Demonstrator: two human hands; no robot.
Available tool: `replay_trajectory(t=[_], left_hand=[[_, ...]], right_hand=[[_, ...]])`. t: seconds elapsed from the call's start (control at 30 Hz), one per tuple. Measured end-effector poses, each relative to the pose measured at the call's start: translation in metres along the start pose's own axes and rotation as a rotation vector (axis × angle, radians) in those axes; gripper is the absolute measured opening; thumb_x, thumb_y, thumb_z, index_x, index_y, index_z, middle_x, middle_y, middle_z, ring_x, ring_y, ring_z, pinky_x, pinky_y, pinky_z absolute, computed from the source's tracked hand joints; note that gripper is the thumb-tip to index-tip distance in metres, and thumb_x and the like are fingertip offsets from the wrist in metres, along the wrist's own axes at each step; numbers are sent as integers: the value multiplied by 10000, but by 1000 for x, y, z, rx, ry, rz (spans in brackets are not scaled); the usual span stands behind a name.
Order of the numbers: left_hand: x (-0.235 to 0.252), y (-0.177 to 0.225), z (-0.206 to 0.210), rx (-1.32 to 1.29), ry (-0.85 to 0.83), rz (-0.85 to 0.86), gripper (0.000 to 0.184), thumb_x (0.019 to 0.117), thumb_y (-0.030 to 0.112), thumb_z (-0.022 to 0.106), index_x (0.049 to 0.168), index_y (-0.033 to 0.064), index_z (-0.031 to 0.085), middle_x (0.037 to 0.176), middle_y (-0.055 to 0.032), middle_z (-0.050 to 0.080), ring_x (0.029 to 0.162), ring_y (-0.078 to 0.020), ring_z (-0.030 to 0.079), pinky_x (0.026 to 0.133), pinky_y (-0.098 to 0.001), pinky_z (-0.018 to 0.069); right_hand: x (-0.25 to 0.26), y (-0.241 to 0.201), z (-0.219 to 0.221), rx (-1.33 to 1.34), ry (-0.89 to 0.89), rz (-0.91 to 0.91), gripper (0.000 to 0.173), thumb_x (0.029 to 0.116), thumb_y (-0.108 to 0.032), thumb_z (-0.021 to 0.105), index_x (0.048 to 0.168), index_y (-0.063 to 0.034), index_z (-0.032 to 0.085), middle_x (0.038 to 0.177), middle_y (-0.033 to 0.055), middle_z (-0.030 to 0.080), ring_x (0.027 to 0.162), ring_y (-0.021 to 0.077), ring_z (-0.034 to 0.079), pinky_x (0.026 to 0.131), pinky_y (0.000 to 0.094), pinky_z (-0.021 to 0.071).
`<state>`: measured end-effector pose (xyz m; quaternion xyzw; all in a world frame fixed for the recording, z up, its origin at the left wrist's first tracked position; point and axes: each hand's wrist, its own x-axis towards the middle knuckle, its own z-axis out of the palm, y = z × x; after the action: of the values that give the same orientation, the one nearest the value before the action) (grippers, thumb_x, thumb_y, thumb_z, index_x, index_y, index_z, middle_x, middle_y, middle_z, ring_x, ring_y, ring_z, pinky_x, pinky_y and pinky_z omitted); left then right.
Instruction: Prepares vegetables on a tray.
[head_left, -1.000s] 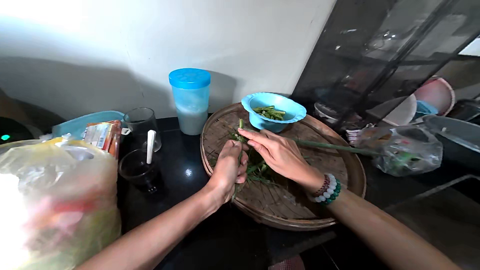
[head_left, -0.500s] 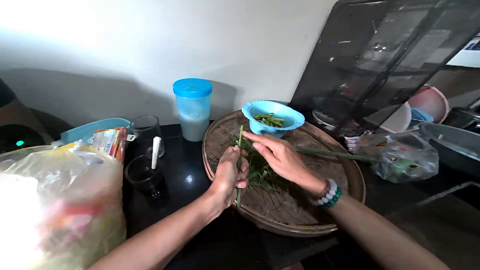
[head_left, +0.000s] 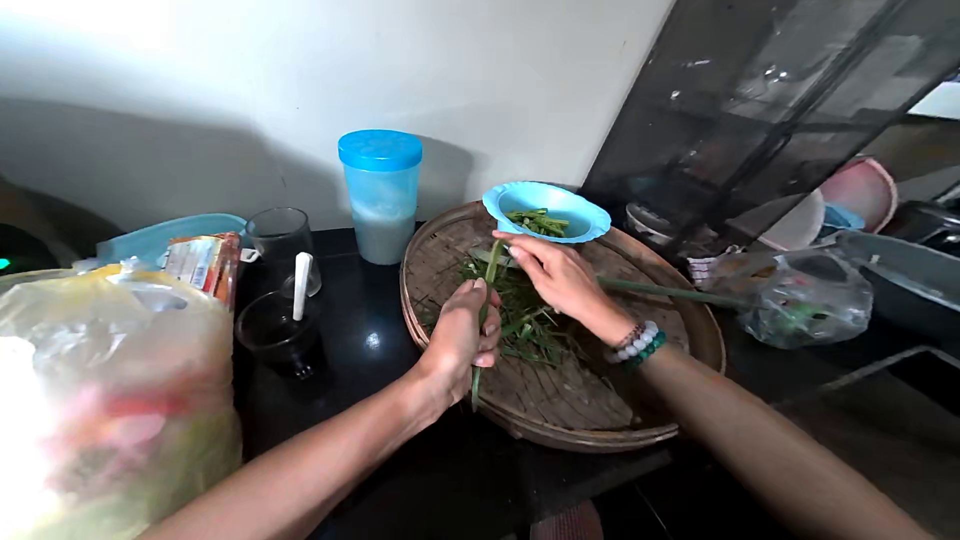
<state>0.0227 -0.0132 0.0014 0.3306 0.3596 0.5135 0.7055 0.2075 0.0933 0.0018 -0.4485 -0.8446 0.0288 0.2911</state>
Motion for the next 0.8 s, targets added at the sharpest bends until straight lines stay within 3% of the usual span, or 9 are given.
replay_trajectory(t=[0.07,0.13,0.2,0.3,0.37,0.47,0.6,0.67,0.8], left_hand=[[-3,-1,0,34,-17,25,362,1146,300,242,1049,77,509,603,43,382,413,-34,322,378,-161,296],[-1,1,-1,20,29,48,380,1147,309,248,1070,62,527,620,36,403,417,-36,325,382,-162,296],[3,2,-1,10,76,63,384,1146,314,252,1077,57,528,617,36,402,414,-36,318,381,-161,289],[6,0,-1,51,105,101,370,1147,312,239,1064,79,513,626,36,397,424,-38,304,386,-166,275],[7,-3,-1,124,130,128,362,1148,322,236,1066,87,499,634,28,396,432,-50,313,392,-180,285],[7,-9,-2,316,166,149,365,1144,333,277,1091,88,543,658,10,415,453,-83,349,409,-218,321],[5,-10,1,439,127,130,397,1141,348,290,1152,82,585,679,-1,445,462,-99,380,418,-237,360],[2,-8,2,381,114,136,417,1142,342,282,1175,66,593,666,-4,468,444,-86,375,407,-219,352],[4,-2,2,92,157,114,373,1149,296,253,1228,45,518,651,2,481,419,-39,332,389,-169,294]], right_hand=[[-1,9,-5,25,57,12,392,1117,-319,382,1428,-281,617,1297,17,704,1064,269,707,858,611,544],[-5,8,-9,77,88,-39,408,1118,-338,362,1441,-279,604,1421,-65,635,1224,161,650,1012,517,524],[-14,-3,-10,107,84,-138,412,1110,-337,375,1444,-262,604,1407,-49,641,1221,132,645,1030,463,532],[-27,-22,-2,65,24,-248,391,1100,-394,407,1438,-356,601,1125,-4,724,920,154,698,771,458,586],[-29,-26,2,8,6,-271,388,1099,-403,404,1446,-416,580,977,3,701,789,164,670,644,435,554],[-23,-22,0,-36,10,-218,379,1097,-396,416,1438,-441,576,1010,3,716,788,190,684,630,471,554],[-9,4,-8,26,-29,-58,383,1110,-373,389,1422,-346,609,1346,-64,678,1101,186,701,897,557,561],[-7,16,-8,46,0,-21,388,1115,-343,375,1406,-289,626,1383,-67,657,1155,188,683,930,565,544],[-11,2,-11,112,42,-118,411,1113,-326,364,1435,-246,606,1430,-58,625,1229,134,642,1033,471,527]])
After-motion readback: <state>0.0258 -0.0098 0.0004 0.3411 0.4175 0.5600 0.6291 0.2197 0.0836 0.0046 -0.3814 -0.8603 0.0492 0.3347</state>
